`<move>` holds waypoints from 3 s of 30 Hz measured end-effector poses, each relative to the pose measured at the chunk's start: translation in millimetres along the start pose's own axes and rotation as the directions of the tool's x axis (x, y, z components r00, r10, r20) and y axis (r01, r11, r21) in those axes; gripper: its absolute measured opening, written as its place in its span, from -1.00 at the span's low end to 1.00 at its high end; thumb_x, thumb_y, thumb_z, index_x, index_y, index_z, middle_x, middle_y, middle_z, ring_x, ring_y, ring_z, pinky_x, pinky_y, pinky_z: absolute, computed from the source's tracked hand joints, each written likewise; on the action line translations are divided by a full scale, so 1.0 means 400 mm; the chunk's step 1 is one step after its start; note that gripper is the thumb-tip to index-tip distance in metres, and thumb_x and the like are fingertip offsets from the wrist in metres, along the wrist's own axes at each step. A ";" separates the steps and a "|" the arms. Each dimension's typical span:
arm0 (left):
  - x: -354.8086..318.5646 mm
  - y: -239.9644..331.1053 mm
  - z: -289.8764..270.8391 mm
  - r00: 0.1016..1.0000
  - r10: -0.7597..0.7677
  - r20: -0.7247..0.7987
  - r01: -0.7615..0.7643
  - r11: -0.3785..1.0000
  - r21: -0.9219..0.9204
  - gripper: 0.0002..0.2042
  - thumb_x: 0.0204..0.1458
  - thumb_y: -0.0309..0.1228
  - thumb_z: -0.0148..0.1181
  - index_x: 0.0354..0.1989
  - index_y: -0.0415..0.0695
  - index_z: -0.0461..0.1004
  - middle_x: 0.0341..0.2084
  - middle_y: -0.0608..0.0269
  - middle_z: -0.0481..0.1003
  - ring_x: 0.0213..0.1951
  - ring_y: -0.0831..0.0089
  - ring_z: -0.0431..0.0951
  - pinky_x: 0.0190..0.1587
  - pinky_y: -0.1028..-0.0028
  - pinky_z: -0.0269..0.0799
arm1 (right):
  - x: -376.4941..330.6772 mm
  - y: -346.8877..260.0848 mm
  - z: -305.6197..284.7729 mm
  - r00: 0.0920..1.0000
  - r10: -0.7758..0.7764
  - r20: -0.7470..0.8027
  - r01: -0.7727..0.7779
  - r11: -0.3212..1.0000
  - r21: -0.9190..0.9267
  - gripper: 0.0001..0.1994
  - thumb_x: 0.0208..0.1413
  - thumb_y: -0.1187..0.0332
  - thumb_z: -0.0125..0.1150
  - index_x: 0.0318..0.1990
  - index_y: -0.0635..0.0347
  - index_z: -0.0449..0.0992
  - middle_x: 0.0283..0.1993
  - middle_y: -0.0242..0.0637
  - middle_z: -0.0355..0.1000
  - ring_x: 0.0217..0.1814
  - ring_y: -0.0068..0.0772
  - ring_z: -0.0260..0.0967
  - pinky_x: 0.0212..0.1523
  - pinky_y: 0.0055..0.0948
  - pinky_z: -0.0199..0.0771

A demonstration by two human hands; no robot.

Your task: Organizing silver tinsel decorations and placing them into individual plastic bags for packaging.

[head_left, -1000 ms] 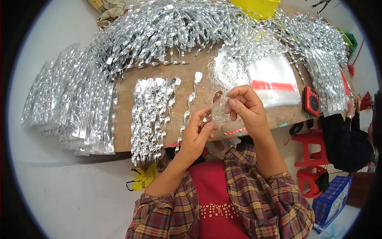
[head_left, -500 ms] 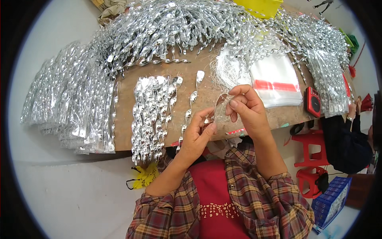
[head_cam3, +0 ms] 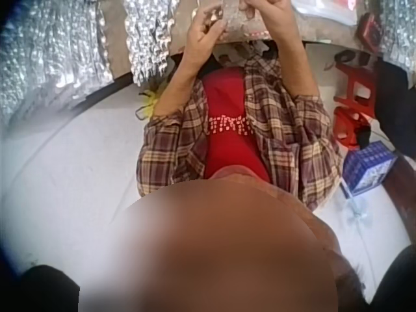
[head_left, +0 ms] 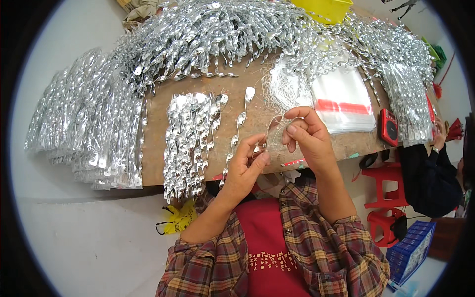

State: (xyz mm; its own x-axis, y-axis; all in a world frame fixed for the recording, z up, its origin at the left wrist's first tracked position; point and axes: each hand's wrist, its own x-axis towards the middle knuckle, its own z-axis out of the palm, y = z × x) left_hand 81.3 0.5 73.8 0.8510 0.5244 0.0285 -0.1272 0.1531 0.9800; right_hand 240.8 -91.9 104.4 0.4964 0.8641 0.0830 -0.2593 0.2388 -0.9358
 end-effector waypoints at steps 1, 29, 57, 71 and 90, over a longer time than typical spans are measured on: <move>0.000 0.000 0.000 1.000 -0.008 -0.002 0.008 1.000 -0.005 -0.62 0.15 -0.46 -0.02 0.14 -0.17 0.13 -0.15 0.27 0.37 -0.35 0.66 0.35 -0.38 0.66 0.26 | 0.000 0.000 0.000 1.000 0.000 0.000 0.000 1.000 0.000 -0.76 0.13 0.43 0.07 -0.06 0.24 0.32 -0.47 -0.35 0.42 -0.49 -0.66 0.29 -0.44 -0.68 0.30; -0.007 0.002 -0.006 0.996 -0.086 0.031 0.087 0.995 -0.056 -0.60 0.15 -0.42 0.02 0.14 -0.20 0.16 -0.38 0.32 0.39 -0.40 0.67 0.33 -0.41 0.66 0.24 | -0.005 -0.003 0.012 1.000 -0.025 -0.009 0.025 1.000 0.003 -0.73 0.13 0.44 0.05 -0.02 0.29 0.29 -0.50 -0.32 0.37 -0.46 -0.63 0.31 -0.49 -0.69 0.28; 0.032 0.070 0.004 0.997 0.061 -0.054 -0.064 0.996 -0.066 -0.81 0.19 -0.35 -0.03 -0.13 -0.17 0.40 -0.47 0.43 0.37 -0.49 0.75 0.22 -0.44 0.69 0.15 | -0.006 -0.005 0.017 0.980 0.089 0.179 -0.081 0.995 -0.050 -0.88 0.12 0.45 0.08 -0.21 0.25 0.35 -0.46 -0.35 0.40 -0.48 -0.66 0.32 -0.51 -0.71 0.32; 0.040 0.033 0.014 0.953 0.236 -0.192 -0.206 0.965 0.164 -0.85 0.22 -0.35 -0.11 -0.23 -0.18 0.28 -0.40 0.37 0.37 -0.53 0.75 0.28 -0.51 0.73 0.22 | 0.035 0.033 -0.074 1.000 0.013 0.022 -0.006 0.956 -0.293 -0.84 0.12 0.47 0.07 -0.14 0.25 0.39 -0.36 -0.34 0.43 -0.41 -0.67 0.34 -0.49 -0.65 0.33; 0.055 -0.006 0.016 0.850 0.523 -0.066 -0.415 0.741 0.527 -0.94 0.09 -0.53 0.02 -0.28 -0.18 0.33 -0.28 0.08 0.36 -0.39 0.22 0.43 -0.36 0.41 0.37 | 0.024 0.008 0.008 0.888 0.328 0.324 -0.267 0.939 -0.219 -0.86 0.07 0.35 0.17 -0.29 0.19 0.40 -0.41 -0.47 0.37 -0.53 -0.75 0.20 -0.55 -0.74 0.18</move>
State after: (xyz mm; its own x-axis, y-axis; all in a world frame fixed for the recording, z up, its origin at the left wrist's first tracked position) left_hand 103.6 6.3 73.3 0.6233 0.5808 0.5237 -0.1793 -0.5457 0.8186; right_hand 241.9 -81.3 103.2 0.0873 0.9887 -0.1221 -0.1941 -0.1033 -0.9755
